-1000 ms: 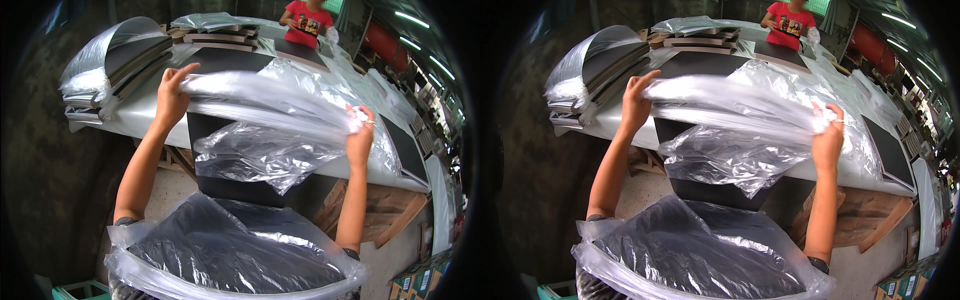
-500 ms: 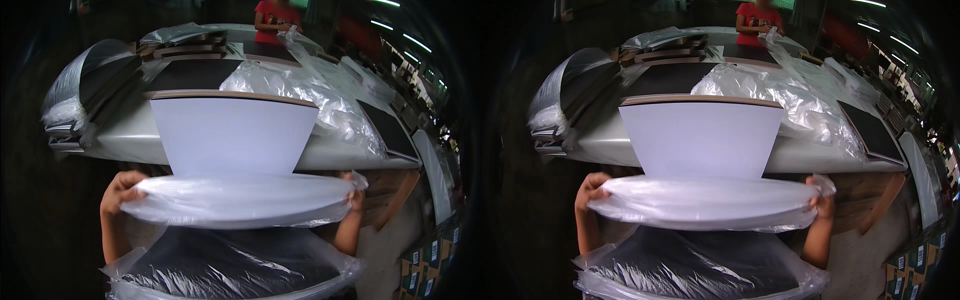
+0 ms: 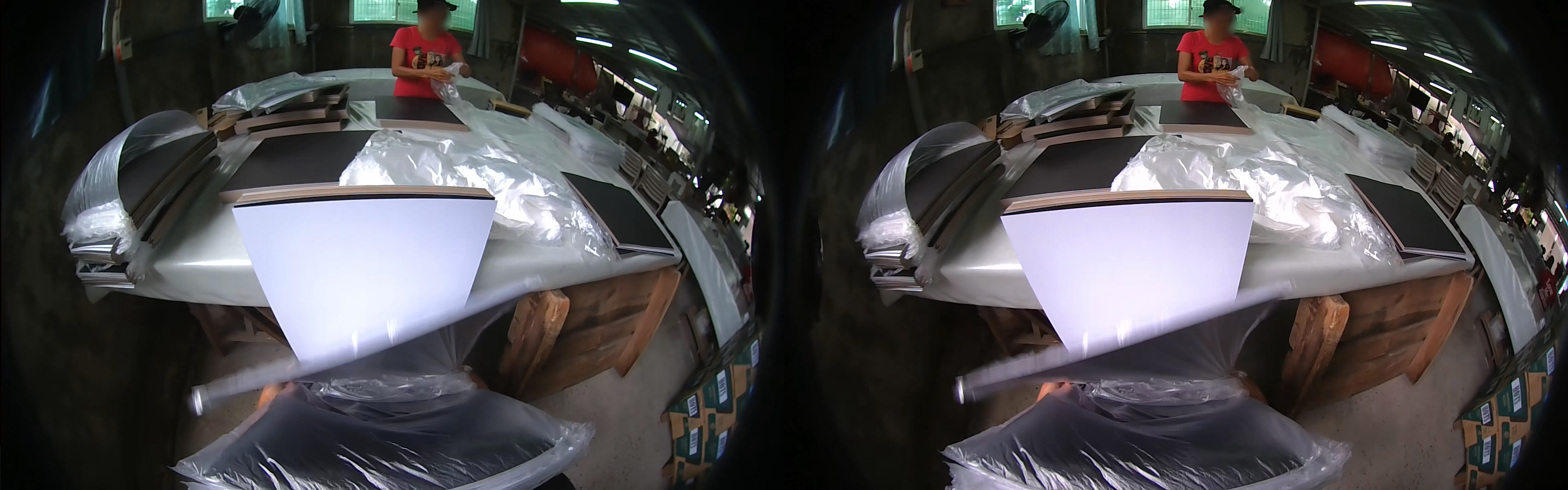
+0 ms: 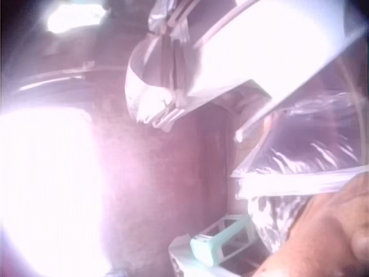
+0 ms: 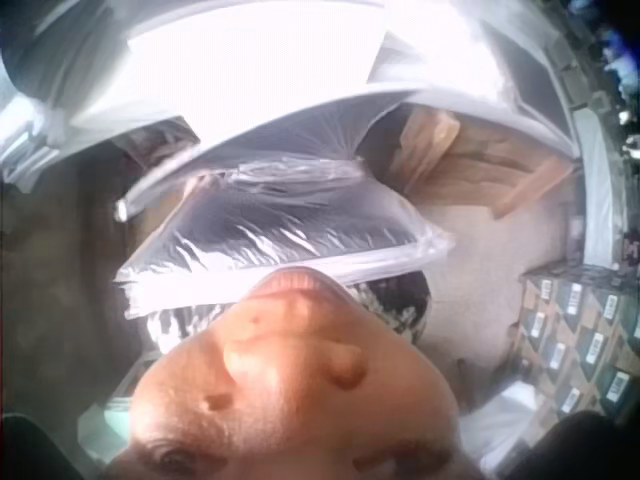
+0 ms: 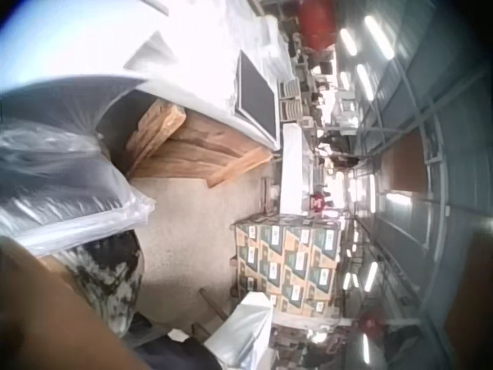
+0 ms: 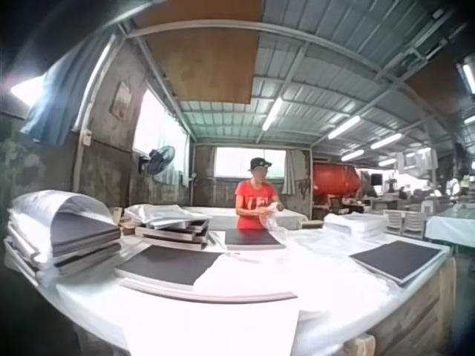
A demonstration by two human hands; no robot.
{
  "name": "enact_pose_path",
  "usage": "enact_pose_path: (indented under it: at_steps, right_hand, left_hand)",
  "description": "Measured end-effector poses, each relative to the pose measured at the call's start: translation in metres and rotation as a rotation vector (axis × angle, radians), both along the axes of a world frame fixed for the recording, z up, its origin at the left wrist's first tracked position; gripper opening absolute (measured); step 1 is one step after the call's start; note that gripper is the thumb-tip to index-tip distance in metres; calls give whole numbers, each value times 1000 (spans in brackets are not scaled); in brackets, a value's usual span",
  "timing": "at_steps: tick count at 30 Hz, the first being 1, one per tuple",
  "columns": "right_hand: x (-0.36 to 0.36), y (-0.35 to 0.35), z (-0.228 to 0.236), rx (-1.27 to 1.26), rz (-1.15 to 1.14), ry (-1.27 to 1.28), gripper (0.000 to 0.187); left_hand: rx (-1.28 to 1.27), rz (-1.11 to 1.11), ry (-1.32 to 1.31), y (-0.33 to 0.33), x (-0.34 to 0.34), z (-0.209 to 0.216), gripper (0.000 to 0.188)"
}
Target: The person takes black rectangular panels from a stack, places them inside thin plastic sheets, and folds the plastic over the edges by hand.
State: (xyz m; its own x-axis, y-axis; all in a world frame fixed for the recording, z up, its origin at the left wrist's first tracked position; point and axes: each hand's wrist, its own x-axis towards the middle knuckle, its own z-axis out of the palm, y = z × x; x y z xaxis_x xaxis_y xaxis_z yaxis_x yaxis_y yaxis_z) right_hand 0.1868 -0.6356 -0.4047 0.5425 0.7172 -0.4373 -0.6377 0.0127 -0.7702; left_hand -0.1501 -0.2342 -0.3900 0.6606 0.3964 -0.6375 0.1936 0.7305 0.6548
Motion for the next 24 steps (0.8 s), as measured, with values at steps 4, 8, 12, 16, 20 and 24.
enact_pose_path:
  at_steps: [4, 8, 12, 16, 20, 24]
  right_hand:
    - [7, 5, -25, -114, -37, -78, 24]
    - [68, -1, -49, -402, -373, -479, 26]
    - [176, -92, 61, -523, -1634, -1404, 28]
    - [77, -136, 403, -315, -2459, -1693, 42]
    - [32, -28, 497, 256, -1465, -1744, 38]
    - [-34, 132, 442, 699, 335, -882, 58]
  left_hand:
    - [150, -13, 74, -10, -6, -24, 15]
    - [381, -107, 244, -6, 1, -50, 17]
    - [618, -67, 354, 29, -3, -53, 19]
    - [875, 301, -3, 95, -24, 92, 20]
    - [1136, 121, -474, 55, 51, 327, 19]
    - [1198, -144, -877, -37, 97, 401, 31]
